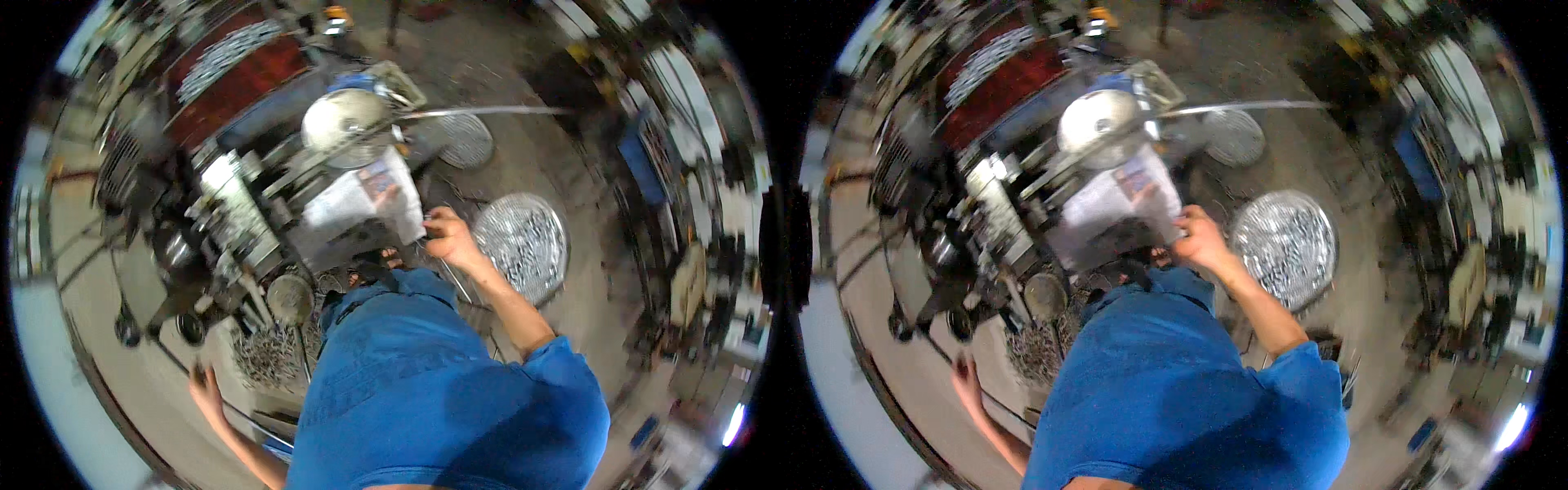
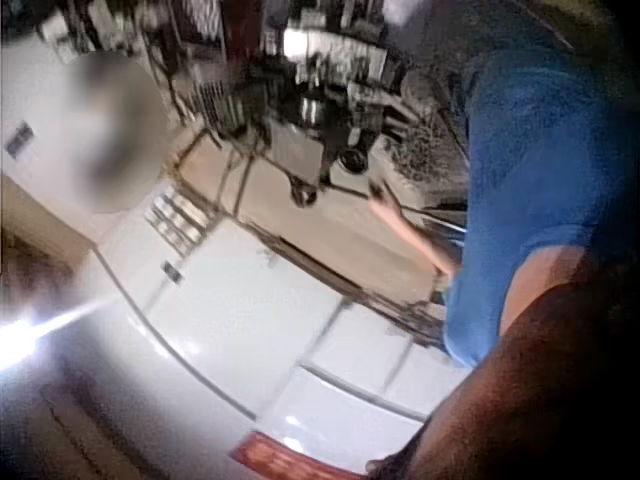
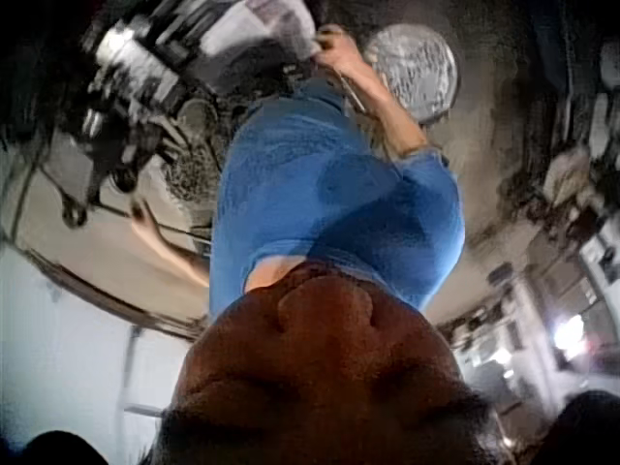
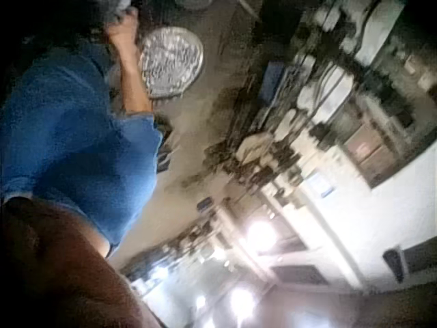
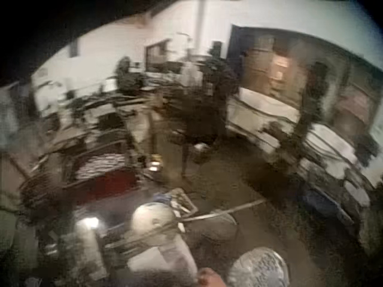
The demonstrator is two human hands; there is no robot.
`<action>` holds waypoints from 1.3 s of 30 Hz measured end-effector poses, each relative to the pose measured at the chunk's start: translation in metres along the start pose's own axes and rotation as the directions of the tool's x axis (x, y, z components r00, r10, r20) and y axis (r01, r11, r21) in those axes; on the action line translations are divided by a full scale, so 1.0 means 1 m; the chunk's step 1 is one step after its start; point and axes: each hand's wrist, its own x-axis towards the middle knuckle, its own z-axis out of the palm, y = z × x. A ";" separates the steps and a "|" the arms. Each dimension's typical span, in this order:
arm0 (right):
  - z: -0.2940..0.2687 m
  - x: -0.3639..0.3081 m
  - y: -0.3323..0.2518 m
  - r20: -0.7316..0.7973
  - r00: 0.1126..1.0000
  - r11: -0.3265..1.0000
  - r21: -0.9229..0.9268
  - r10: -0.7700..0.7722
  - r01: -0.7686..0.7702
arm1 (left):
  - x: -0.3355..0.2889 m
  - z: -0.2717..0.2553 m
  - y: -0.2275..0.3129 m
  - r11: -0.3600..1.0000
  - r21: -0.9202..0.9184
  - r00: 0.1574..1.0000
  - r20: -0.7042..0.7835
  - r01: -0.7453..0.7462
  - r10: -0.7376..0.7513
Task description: The person operates a metal lathe by placing small metal parts into the chuck, tightening them using a chuck key, and then using hand levers to move the cutting tool against the rotating part before releasing the finished piece.
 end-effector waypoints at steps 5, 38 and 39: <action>0.063 0.057 -0.165 0.253 0.661 0.704 0.160 -0.706 0.692 | 0.021 0.055 0.187 0.937 -0.295 0.947 0.199 -0.187 0.251; 0.187 0.147 -0.315 0.523 0.237 0.243 -0.058 -0.819 0.968 | 0.003 0.006 0.086 0.754 -0.654 0.997 -0.071 -0.062 0.021; 0.201 0.159 -0.320 0.572 0.250 0.199 -0.152 -0.781 0.968 | -0.003 0.002 0.064 0.784 -0.619 0.991 -0.122 -0.040 -0.046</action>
